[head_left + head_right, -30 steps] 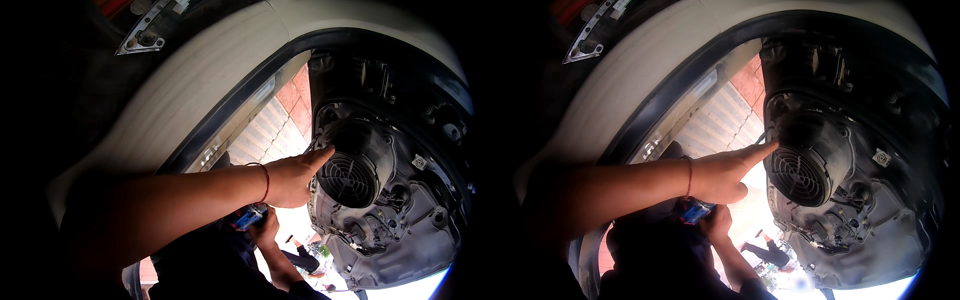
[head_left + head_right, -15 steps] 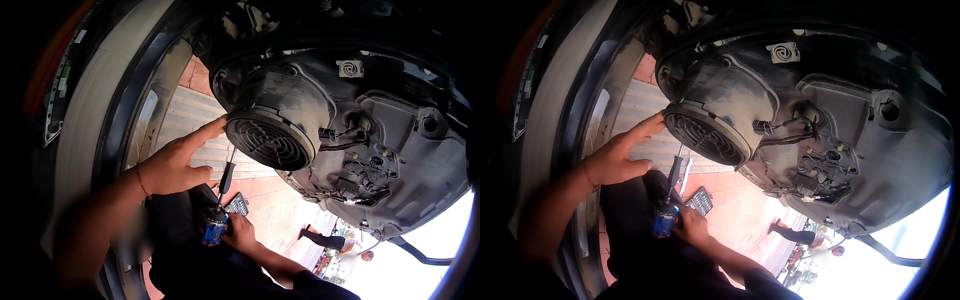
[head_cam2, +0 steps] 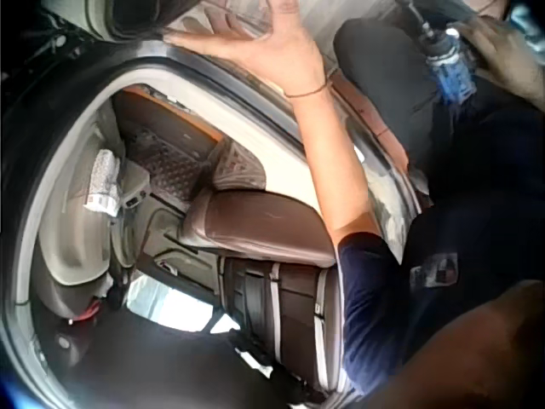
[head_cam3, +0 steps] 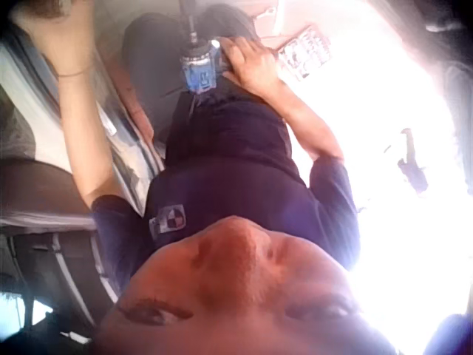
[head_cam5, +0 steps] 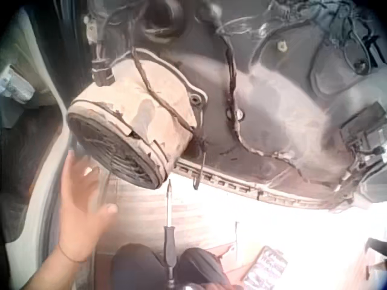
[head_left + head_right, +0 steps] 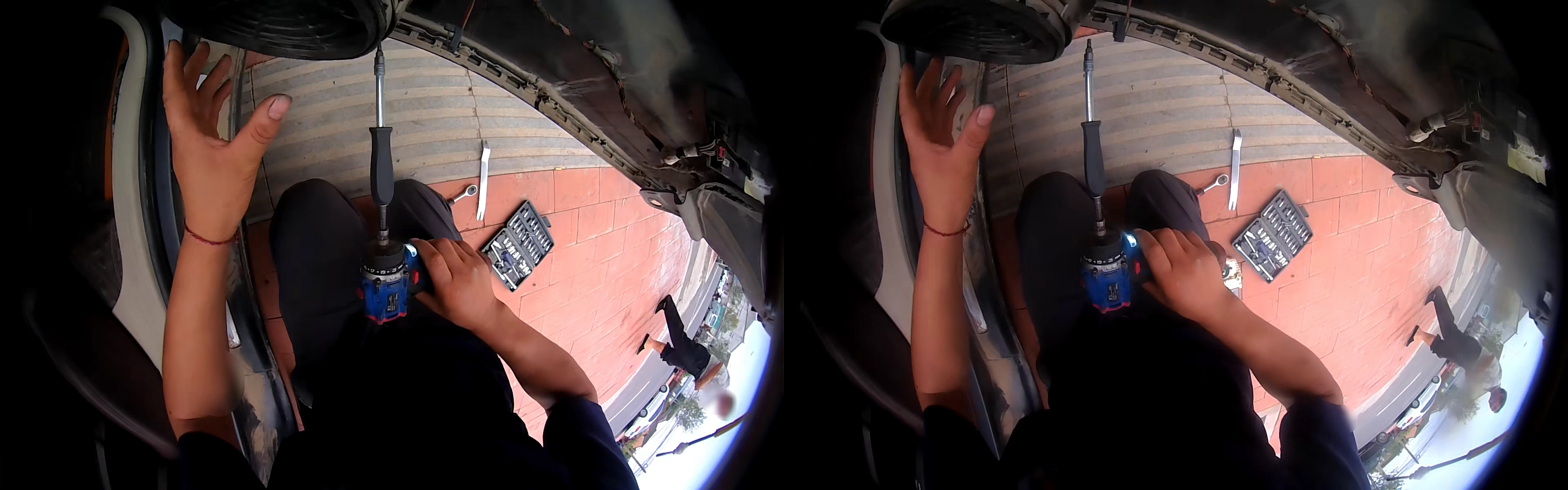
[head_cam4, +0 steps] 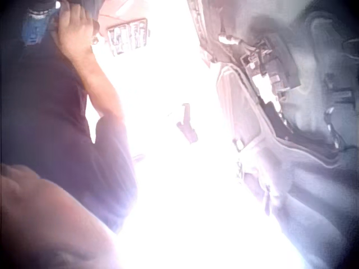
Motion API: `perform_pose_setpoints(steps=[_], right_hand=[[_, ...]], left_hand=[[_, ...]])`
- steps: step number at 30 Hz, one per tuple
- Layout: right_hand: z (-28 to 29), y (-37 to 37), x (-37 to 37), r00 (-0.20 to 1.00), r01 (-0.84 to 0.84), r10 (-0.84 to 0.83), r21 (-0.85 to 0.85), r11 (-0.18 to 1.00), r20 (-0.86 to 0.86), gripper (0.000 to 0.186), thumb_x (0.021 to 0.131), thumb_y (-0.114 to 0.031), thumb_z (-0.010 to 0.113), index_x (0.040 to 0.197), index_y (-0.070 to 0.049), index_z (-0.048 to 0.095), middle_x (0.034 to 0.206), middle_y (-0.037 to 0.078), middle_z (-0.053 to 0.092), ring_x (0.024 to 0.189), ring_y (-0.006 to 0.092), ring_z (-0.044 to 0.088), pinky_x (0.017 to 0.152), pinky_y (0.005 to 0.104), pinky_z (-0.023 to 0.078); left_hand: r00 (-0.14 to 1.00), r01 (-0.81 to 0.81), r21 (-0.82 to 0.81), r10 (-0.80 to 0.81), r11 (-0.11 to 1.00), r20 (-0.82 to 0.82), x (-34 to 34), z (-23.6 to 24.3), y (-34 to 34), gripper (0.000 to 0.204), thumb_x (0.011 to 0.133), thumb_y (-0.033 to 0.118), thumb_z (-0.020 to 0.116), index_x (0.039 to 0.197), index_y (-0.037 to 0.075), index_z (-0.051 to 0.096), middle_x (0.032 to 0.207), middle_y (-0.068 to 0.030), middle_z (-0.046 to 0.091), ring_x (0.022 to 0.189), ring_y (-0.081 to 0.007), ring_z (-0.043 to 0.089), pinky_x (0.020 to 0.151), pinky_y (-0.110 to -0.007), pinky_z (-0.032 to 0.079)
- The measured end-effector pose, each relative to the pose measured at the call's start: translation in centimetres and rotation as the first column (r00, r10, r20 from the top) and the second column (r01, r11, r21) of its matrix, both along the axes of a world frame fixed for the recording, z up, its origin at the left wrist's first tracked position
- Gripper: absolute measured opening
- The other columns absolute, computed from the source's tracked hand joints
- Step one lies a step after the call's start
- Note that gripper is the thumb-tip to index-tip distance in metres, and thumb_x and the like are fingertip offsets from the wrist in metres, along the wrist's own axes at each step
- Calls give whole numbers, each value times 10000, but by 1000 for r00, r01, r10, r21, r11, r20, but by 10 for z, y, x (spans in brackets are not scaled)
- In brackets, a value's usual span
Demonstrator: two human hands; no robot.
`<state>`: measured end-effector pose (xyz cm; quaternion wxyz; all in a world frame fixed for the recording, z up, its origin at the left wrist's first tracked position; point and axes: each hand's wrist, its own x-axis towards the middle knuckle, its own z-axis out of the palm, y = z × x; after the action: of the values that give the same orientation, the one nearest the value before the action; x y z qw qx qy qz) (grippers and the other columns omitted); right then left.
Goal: The person removes an audio speaker from a car door using an electric drill and then positions a gray protective cover onto the door panel by hand.
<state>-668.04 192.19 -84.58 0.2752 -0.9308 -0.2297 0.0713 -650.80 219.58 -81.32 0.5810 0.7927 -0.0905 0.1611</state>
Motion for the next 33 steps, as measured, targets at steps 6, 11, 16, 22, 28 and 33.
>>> perform_pose_setpoints(steps=[6, 11, 16, 22, 28, 33], right_hand=[[-33, 6, 32, 980, -68, 53, 74, 995, 191, 632, 658, -159, 748, 1237, -4, 546, 910, 94, 549, 791, 240, 602, 724, 344, 495], [-56, 15, 40, 957, -64, 25, 123, 990, 289, 414, 769, -126, 635, 1165, -14, 595, 851, 73, 540, 738, 209, 589, 708, 326, 487], [-70, 26, 44, 956, -67, 2, 212, 975, 293, 471, 748, -138, 661, 1195, -13, 580, 877, 80, 542, 761, 215, 590, 717, 325, 482], [-71, 38, 42, 972, -21, -44, 267, 963, 232, 542, 729, -119, 658, 1245, 4, 548, 925, 99, 553, 775, 239, 597, 730, 346, 494], [-74, 51, 45, 971, 30, -106, 330, 944, 214, 539, 726, -110, 663, 1240, 7, 549, 926, 103, 567, 780, 241, 607, 719, 342, 500], [-74, 62, 53, 963, 77, -158, 340, 937, 219, 532, 727, -105, 664, 1236, -2, 548, 901, 89, 570, 773, 232, 616, 717, 331, 501]], left_hand=[[981, -190, 233, 175, 954, 84, -14, 8, -44, 1247, 699, 294, 926, 1559, -14, 77, 1541, -262, 306, 1418, -367, 367, 1155, -471, 328], [927, -328, 148, 348, 933, -142, -4, -12, -46, 1256, 724, 329, 914, 1536, -91, 52, 1550, -287, 273, 1451, -358, 311, 1171, -457, 274], [954, -207, 93, 222, 974, -200, 5, -13, -60, 1033, 783, 215, 872, 1516, -54, 195, 1474, -216, 400, 1381, -296, 397, 1121, -408, 347], [988, -140, 87, 145, 986, -53, 17, -9, -75, 640, 890, 223, 772, 1382, -18, 442, 1307, -73, 595, 1189, -161, 523, 1066, -308, 350], [978, -163, 41, 167, 986, -128, 19, -14, -66, 653, 882, 269, 780, 1375, 55, 409, 1207, -74, 579, 1203, -238, 564, 1013, -397, 421], [957, -178, -138, 139, 974, -255, 14, -10, -82, 727, 873, 188, 776, 1433, 105, 320, 1151, -107, 597, 1032, -258, 646, 909, -420, 528]])
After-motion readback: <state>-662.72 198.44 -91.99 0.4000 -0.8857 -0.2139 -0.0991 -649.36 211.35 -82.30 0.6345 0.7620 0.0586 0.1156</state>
